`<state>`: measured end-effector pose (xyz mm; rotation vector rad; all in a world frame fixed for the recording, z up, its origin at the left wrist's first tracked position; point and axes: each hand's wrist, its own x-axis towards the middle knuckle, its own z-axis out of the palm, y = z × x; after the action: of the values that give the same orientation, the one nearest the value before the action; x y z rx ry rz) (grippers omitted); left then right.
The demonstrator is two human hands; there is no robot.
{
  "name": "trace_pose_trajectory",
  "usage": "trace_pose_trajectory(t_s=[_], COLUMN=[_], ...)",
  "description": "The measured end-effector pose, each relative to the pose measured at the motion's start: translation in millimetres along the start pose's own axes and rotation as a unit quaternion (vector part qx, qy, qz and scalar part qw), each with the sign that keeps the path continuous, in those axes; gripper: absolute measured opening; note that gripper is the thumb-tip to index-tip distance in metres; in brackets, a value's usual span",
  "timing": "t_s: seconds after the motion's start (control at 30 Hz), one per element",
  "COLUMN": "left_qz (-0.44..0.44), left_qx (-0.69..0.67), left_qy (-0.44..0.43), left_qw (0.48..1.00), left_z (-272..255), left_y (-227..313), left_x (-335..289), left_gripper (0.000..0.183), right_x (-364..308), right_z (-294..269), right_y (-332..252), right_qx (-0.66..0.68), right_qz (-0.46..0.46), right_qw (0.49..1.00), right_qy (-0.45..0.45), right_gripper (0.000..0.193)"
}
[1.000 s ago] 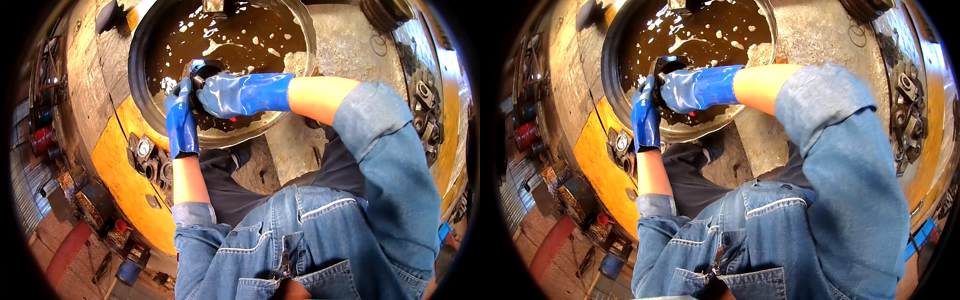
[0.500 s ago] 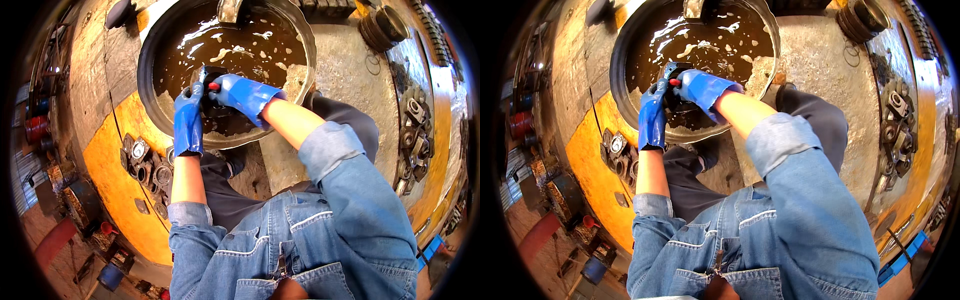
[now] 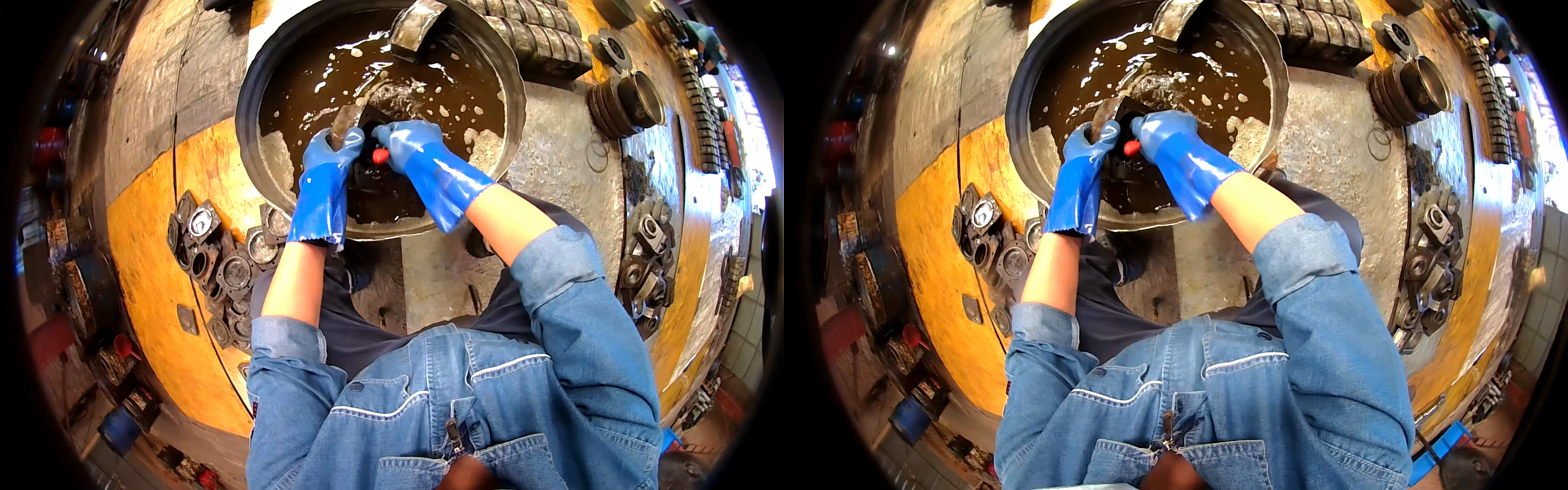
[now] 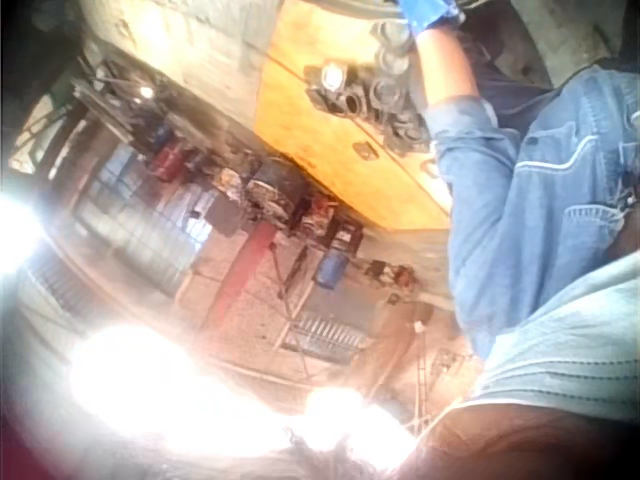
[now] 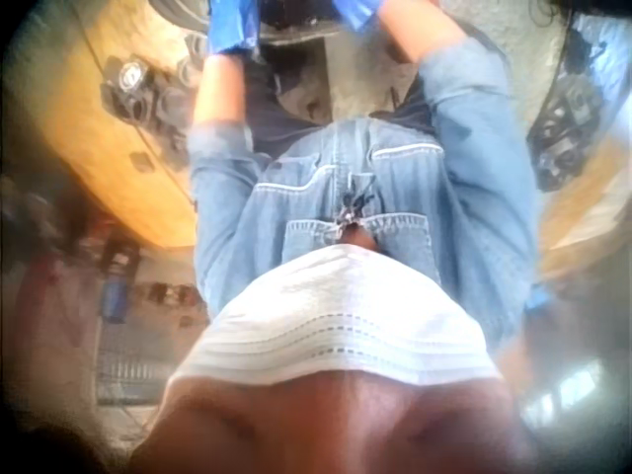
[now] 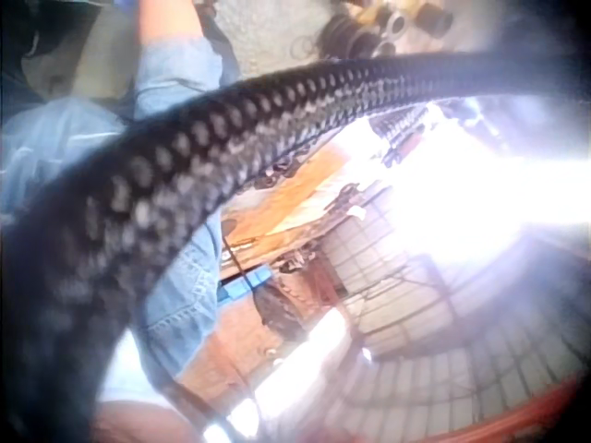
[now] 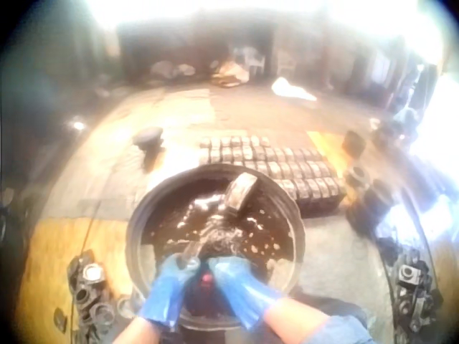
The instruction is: The person cleans various metal mechanical parts by scrubbing them with a brush inside a bucket of dark cleaning liquid and then wiping them with a cloth.
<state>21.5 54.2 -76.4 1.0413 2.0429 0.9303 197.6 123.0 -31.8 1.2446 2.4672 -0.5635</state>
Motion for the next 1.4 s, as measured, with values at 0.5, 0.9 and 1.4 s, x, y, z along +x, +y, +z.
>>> trace_pose_trajectory(t_s=[0.5,0.9,1.4], left_qz=[-0.046,-0.061,-0.084], left_qx=[-0.081,-0.130,-0.102], left_qy=[-0.042,-0.067,-0.064], left_qw=[0.995,0.987,0.989], left_z=[12.9,14.0,14.6], left_y=[-6.0,-11.9,-19.9], left_x=[-1.8,1.9,6.1], left_gripper=[0.078,0.084,0.078], right_x=[19.7,3.1,9.9], right_z=[-38.9,-20.0,-11.2], right_y=[15.9,-15.2,11.6], right_qx=[0.330,-0.069,0.240], right_qz=[0.064,0.020,0.094], right_qw=[0.918,0.995,0.962], right_qy=[-0.212,-0.066,-0.096], right_gripper=[0.032,0.039,0.051])
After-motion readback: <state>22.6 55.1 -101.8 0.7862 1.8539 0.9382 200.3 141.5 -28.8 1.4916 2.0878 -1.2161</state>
